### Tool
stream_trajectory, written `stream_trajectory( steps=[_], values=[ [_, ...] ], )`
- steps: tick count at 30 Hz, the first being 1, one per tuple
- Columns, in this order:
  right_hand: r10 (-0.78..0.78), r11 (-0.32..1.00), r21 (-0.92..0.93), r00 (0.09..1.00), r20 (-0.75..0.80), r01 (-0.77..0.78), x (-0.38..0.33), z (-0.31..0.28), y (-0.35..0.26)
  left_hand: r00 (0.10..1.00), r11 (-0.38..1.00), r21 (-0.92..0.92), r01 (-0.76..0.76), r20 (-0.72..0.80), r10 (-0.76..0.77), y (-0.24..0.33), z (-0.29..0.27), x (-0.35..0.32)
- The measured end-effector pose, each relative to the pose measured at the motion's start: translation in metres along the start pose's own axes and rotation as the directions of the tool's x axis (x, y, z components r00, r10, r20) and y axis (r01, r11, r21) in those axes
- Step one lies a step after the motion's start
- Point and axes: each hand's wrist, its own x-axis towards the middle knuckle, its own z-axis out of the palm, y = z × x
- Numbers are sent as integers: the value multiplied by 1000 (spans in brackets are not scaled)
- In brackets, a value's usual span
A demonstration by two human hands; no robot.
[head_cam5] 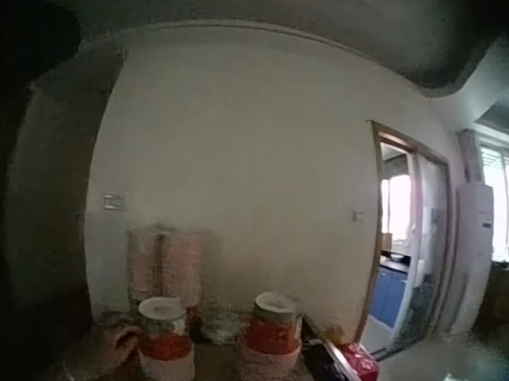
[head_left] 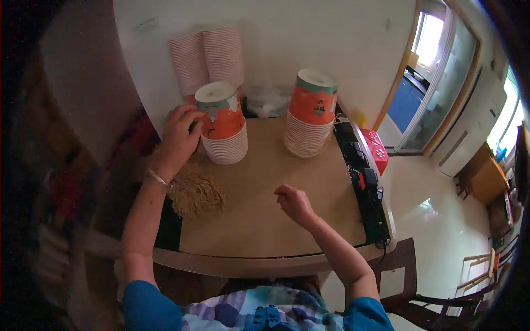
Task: Attaching string handles to the rims of large paper buckets.
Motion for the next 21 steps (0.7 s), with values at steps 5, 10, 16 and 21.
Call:
stream_trajectory(
  steps=[5,10,16,21],
  values=[
    [36,995,-96,999,-7,-37,0,6,23,996,992,-89,87,-26,-90,-37,27,11],
    [80,992,-99,997,6,-79,-3,20,11,982,953,-244,179,-13,-188,-72,45,42],
    [4,995,-98,997,-75,-11,5,29,44,948,987,-99,128,305,-92,-87,76,78],
    [-193,938,-301,980,-45,171,34,27,44,836,980,107,165,513,-197,-82,76,91]
  ],
)
